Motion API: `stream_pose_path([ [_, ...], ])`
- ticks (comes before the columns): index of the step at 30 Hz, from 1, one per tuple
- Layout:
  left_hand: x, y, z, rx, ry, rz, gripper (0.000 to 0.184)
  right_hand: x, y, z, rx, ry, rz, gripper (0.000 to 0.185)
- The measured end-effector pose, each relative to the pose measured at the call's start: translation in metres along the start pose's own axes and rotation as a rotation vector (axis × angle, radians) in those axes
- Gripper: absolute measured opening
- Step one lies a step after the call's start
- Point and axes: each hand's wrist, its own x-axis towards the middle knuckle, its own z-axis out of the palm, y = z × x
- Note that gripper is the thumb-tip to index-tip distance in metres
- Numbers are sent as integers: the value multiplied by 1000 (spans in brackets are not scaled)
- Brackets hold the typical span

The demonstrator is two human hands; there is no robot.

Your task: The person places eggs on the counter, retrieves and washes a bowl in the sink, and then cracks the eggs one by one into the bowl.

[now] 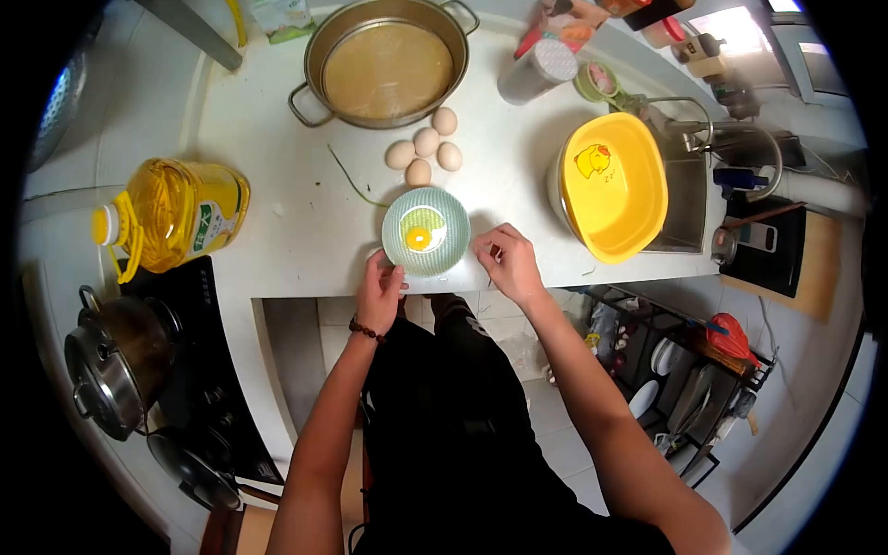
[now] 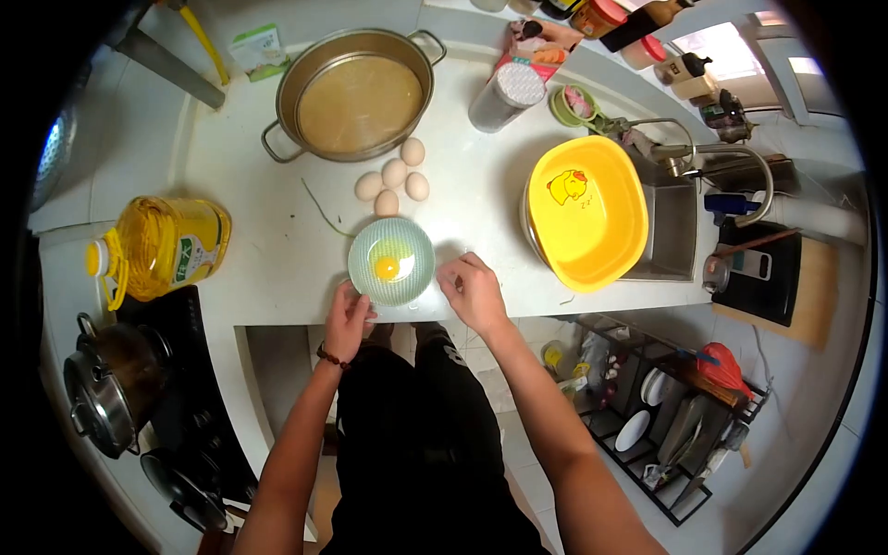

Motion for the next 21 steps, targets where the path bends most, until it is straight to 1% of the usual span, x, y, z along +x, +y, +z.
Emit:
stream_pose_path([
  [1, -1, -1, 1, -18, 2, 1, 53, 2, 2, 2, 3, -13, -4, 10],
  [7, -2, -5, 1, -24, 0, -13, 54, 1, 9, 12, 31, -52, 33, 10],
  [10, -2, -6, 1, -38, -6, -9, 56, -1, 7, 13, 32, -53, 39, 9],
  [13, -3, -5, 1, -33, -6, 0, 58, 1, 1, 13, -6, -20, 0, 8],
  [15, -2, -4, 1, -28, -3, 4, 58, 7, -6, 13, -78, 66, -174, 10],
  [16, -3, -3, 1, -28, -2, 0, 58, 12, -11, 14, -79, 65, -173, 10],
  [18, -3, -3, 1, -27, -2, -5, 58, 23, -22, 16, -226, 25, -358, 11],
  [19, -3, -3, 0, -27, -4, 2, 58, 30, -26, 19, -226, 24, -357, 11],
  [21, -3, -2, 0, -27, -6, 8, 58, 43, -32, 27, -368, -13, -516, 10],
])
